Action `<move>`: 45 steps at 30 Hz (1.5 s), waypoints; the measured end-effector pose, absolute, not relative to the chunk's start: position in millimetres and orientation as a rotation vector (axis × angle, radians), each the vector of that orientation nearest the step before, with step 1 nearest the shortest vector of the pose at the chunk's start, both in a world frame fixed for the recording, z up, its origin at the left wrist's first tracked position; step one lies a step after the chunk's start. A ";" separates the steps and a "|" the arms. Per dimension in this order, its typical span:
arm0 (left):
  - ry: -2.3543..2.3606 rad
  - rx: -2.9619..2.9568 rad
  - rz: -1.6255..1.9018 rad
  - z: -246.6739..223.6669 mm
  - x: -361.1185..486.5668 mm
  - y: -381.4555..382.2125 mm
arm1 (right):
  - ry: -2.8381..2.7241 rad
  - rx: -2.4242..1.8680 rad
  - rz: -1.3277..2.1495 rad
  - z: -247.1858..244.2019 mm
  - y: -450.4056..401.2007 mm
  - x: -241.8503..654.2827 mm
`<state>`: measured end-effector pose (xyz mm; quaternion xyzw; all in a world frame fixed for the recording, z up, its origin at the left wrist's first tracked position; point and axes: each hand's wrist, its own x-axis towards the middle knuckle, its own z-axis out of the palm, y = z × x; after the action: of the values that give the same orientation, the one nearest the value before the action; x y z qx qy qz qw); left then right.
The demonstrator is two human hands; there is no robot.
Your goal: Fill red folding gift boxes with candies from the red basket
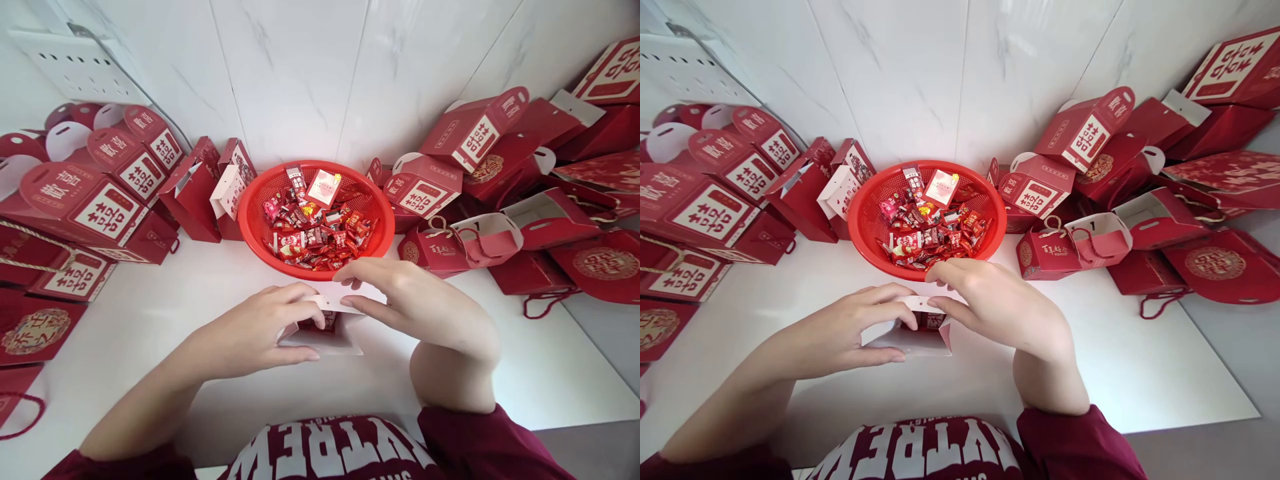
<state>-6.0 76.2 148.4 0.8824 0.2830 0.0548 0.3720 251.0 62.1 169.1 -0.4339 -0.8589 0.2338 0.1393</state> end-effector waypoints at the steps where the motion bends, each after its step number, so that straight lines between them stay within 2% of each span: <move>1: 0.742 2.265 0.147 149.2 -6.3 75.7 | -2.496 -1.269 0.674 168.3 63.0 251.4; 6: 0.822 2.315 0.292 149.6 -9.3 76.7 | -2.528 -1.281 0.722 165.6 66.9 250.5; 13: 1.227 2.278 0.388 142.7 -14.5 91.5 | -2.571 -1.190 0.698 163.7 70.3 245.0; 21: 1.206 2.248 0.285 142.9 -17.7 99.2 | -2.622 -1.251 0.506 148.0 88.1 233.6; 33: 1.000 2.404 0.228 135.3 -13.0 99.8 | -2.608 -1.069 0.649 143.8 89.8 229.4; 45: 0.977 2.323 0.207 134.6 -14.3 104.4 | -2.615 -1.112 0.787 142.6 92.0 231.0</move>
<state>-14.3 104.4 134.6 0.8758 0.3684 0.0780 0.3019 231.0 92.0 142.6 -0.3754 -0.8827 0.2657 0.0962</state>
